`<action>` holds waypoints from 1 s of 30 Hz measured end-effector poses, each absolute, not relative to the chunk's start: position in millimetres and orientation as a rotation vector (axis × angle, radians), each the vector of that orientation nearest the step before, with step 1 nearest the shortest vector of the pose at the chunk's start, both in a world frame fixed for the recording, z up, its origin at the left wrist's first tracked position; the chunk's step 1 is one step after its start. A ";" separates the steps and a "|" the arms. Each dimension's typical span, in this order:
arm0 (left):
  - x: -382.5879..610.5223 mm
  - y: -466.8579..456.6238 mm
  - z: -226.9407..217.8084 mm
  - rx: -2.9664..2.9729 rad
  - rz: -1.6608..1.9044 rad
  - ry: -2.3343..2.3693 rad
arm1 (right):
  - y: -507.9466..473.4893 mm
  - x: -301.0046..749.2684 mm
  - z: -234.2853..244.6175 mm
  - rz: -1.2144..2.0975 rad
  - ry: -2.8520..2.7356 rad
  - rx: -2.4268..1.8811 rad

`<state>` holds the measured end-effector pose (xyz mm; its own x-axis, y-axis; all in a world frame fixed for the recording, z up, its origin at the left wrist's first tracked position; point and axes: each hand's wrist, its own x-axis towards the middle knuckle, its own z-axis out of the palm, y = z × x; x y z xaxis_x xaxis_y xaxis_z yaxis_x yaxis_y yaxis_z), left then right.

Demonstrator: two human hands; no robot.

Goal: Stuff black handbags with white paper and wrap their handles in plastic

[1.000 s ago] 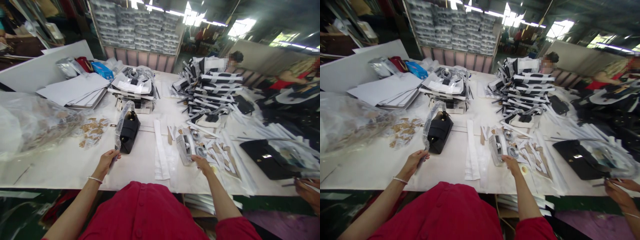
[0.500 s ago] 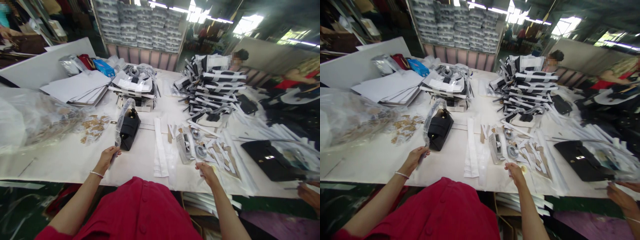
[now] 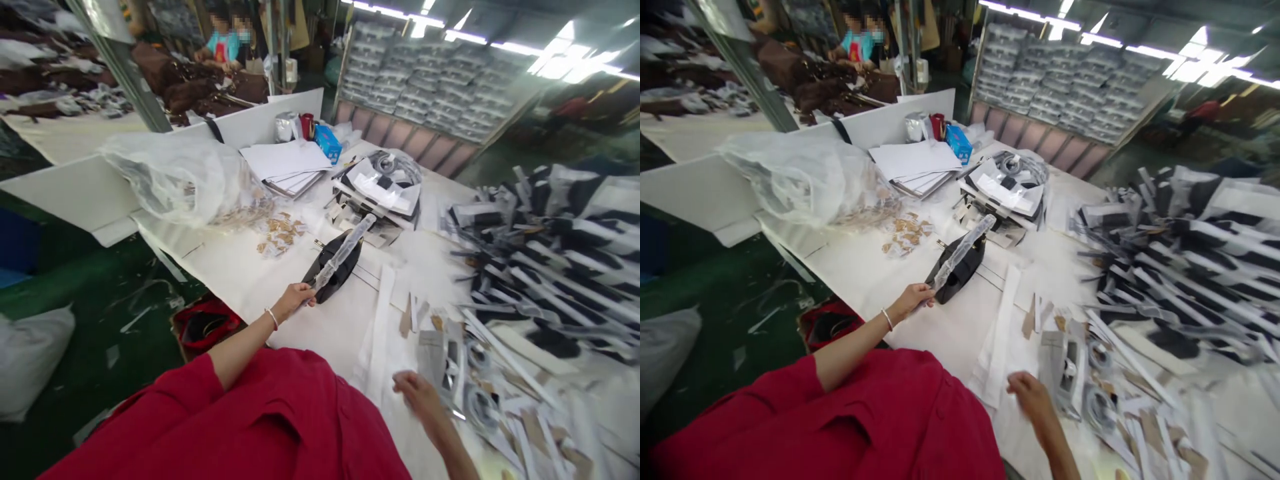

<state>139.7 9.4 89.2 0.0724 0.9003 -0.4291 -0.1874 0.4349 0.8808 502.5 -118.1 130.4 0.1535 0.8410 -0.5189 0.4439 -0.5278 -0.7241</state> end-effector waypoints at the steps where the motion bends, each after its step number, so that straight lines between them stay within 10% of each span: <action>1: 139.0 8.9 87.0 0.746 0.946 1.205 | -102.6 468.4 136.9 1.410 -1.242 -1.948; 9: 132.9 7.5 80.0 0.807 0.959 1.115 | -2.2 281.8 162.6 1.428 -1.246 -1.705; 20: 122.4 10.8 83.3 0.875 0.950 1.047 | 11.6 268.2 126.8 1.111 -1.139 -2.065; 30: 111.2 24.0 76.7 0.499 0.620 0.836 | 8.3 275.2 122.5 1.571 -0.947 -1.831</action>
